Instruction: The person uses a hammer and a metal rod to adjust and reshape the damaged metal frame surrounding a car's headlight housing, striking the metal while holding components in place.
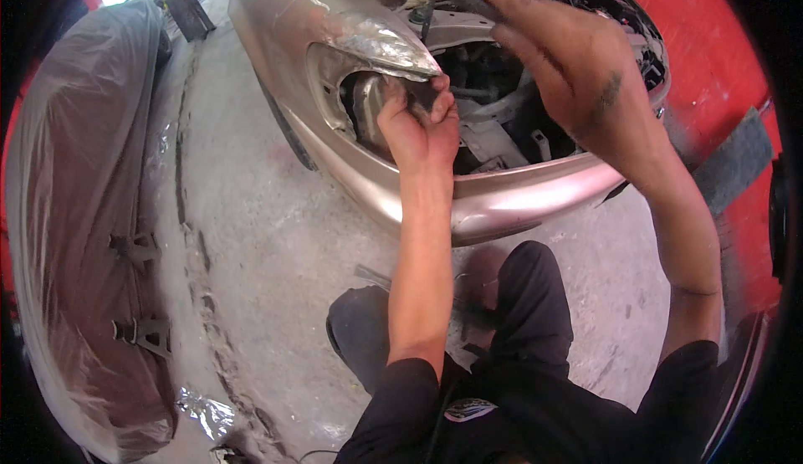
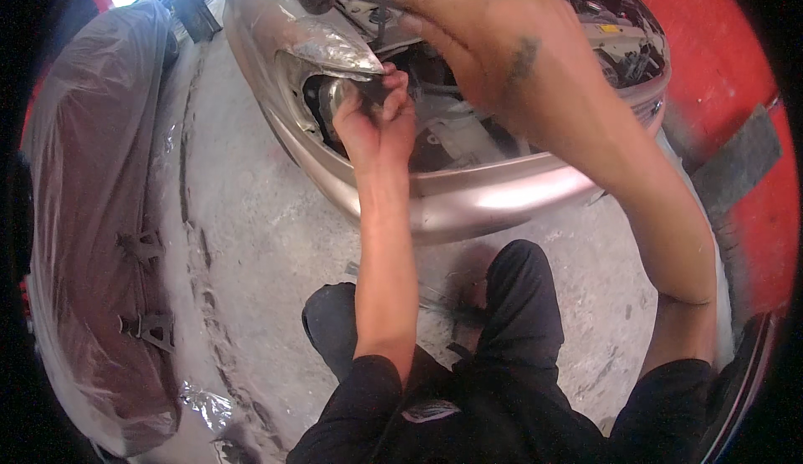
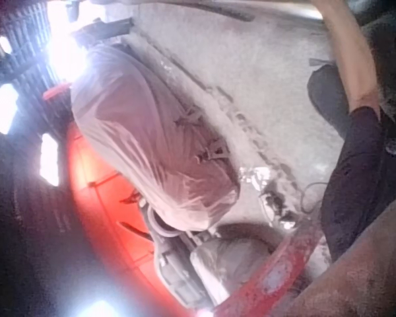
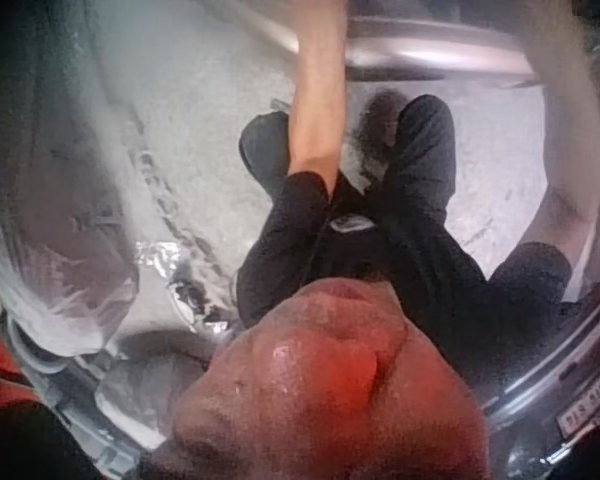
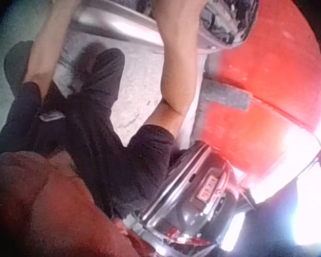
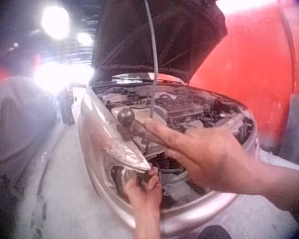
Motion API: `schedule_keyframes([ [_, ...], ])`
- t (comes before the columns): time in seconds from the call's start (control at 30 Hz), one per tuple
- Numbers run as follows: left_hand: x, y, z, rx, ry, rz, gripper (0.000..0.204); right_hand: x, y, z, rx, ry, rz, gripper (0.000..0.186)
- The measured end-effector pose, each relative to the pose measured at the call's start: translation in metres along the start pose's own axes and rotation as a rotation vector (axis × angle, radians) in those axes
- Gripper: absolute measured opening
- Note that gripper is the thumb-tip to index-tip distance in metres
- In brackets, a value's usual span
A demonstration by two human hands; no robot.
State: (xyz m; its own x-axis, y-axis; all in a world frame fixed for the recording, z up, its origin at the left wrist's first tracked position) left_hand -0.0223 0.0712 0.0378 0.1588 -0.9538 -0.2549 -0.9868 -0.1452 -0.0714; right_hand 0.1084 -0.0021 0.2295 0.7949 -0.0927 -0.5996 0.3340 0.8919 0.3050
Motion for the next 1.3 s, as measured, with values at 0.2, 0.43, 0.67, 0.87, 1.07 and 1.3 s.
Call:
schedule_keyframes([
  [0.2,-0.001,0.000,0.002,-0.011,-0.012,0.002,0.029,0.010,0.011,-0.017,-0.040,-0.160,-0.033,0.053],
  [0.43,-0.005,-0.012,0.005,0.130,-0.125,0.026,0.028,-0.002,0.001,0.014,-0.077,-0.165,-0.095,0.058],
  [0.67,0.003,-0.023,0.024,0.105,0.024,-0.030,0.030,0.003,0.003,0.021,-0.015,-0.006,0.046,0.060],
  [0.87,0.001,-0.021,0.023,0.092,0.039,-0.055,0.030,0.005,0.003,0.016,-0.174,-0.074,-0.008,0.060],
  [1.07,-0.008,-0.021,0.001,0.088,-0.029,-0.053,0.032,0.008,0.004,0.012,-0.115,-0.114,-0.006,0.061],
  [1.3,-0.010,-0.019,-0.006,0.168,-0.147,-0.008,0.030,-0.003,-0.008,0.023,-0.091,-0.119,-0.010,0.060],
])
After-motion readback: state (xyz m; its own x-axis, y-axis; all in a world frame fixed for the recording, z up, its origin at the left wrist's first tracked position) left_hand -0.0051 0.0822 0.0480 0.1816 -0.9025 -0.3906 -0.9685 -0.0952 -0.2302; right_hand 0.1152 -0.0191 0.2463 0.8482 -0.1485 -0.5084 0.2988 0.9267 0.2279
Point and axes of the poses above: each hand's wrist, its own x-axis away from the middle knuckle, its own z-axis out of the back of the hand, y = z × x, the point moved 7 cm from there along -x, towards the middle knuckle, and after that the axes turned 11 degrees about z, right-handed, at the moved point
